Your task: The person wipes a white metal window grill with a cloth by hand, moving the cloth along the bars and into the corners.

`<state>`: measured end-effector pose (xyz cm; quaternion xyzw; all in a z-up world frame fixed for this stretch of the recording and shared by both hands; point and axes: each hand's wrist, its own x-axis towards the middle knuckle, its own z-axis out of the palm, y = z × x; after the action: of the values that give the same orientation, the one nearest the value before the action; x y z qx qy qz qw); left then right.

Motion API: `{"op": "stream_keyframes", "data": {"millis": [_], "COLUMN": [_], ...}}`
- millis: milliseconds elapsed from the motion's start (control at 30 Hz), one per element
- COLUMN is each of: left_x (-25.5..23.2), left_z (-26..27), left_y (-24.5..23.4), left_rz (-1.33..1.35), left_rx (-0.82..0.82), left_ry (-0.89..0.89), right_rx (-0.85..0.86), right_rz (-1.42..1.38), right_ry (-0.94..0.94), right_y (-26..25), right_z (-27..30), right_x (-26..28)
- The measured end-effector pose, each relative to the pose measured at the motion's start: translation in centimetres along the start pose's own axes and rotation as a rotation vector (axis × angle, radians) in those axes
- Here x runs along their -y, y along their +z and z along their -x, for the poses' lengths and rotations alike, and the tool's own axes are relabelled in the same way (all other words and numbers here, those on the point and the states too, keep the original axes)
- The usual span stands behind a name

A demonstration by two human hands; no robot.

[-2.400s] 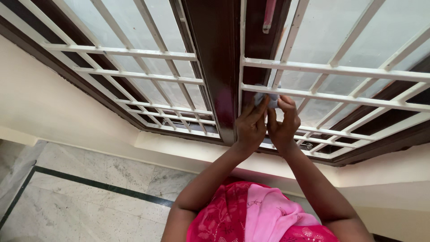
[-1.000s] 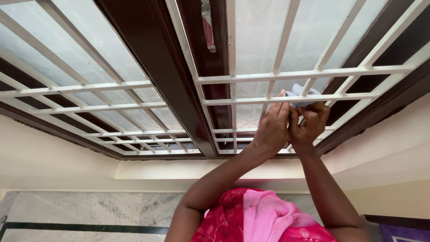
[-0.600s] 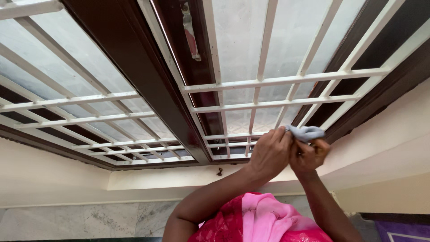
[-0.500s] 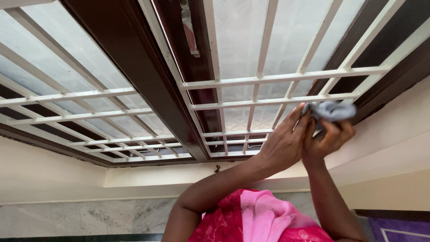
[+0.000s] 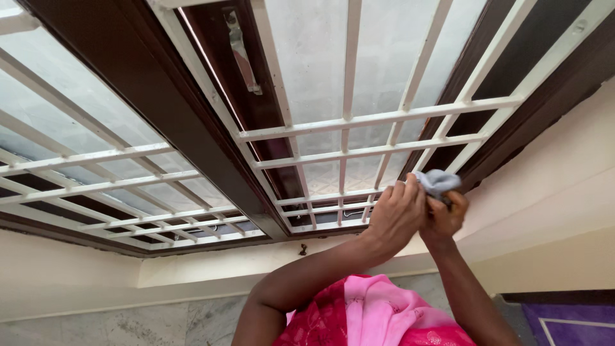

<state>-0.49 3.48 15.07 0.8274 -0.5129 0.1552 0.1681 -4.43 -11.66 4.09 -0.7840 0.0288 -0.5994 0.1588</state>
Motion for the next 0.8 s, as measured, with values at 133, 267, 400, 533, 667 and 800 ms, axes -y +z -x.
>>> {"op": "stream_keyframes", "data": {"millis": [133,267,400,533,667,800], "left_x": [-1.3,-1.7,-1.1,-0.1,-0.4,-0.2], "left_z": [-1.7,-2.6,-1.6,-0.8,-2.3,-4.1], "left_y": [-1.2,-1.0,-0.3,-0.9,-1.4,-2.6], "left_rz": [0.362,0.464,0.452,0.45,0.489,0.572], "left_rx": [-0.338,-0.319,-0.338,-0.387,-0.514,-0.544], "left_ry": [0.057,0.033,0.046,0.085,0.183,0.183], "right_rx": [-0.15,-0.033,0.231,0.153,0.024,0.046], "right_rz": [0.16,0.502,0.434,0.305,-0.052,0.031], "right_ry": [-0.066,-0.233,-0.063,-0.002,0.054,-0.13], "right_y": [-1.9,-1.6,-0.6,-1.6,-5.4,-5.7], "right_z": [-6.3,-8.6,-2.9,0.1,-4.1,-10.0], "right_x": [-1.0,-2.0,-4.0,-4.2,-2.8,-2.3]}}
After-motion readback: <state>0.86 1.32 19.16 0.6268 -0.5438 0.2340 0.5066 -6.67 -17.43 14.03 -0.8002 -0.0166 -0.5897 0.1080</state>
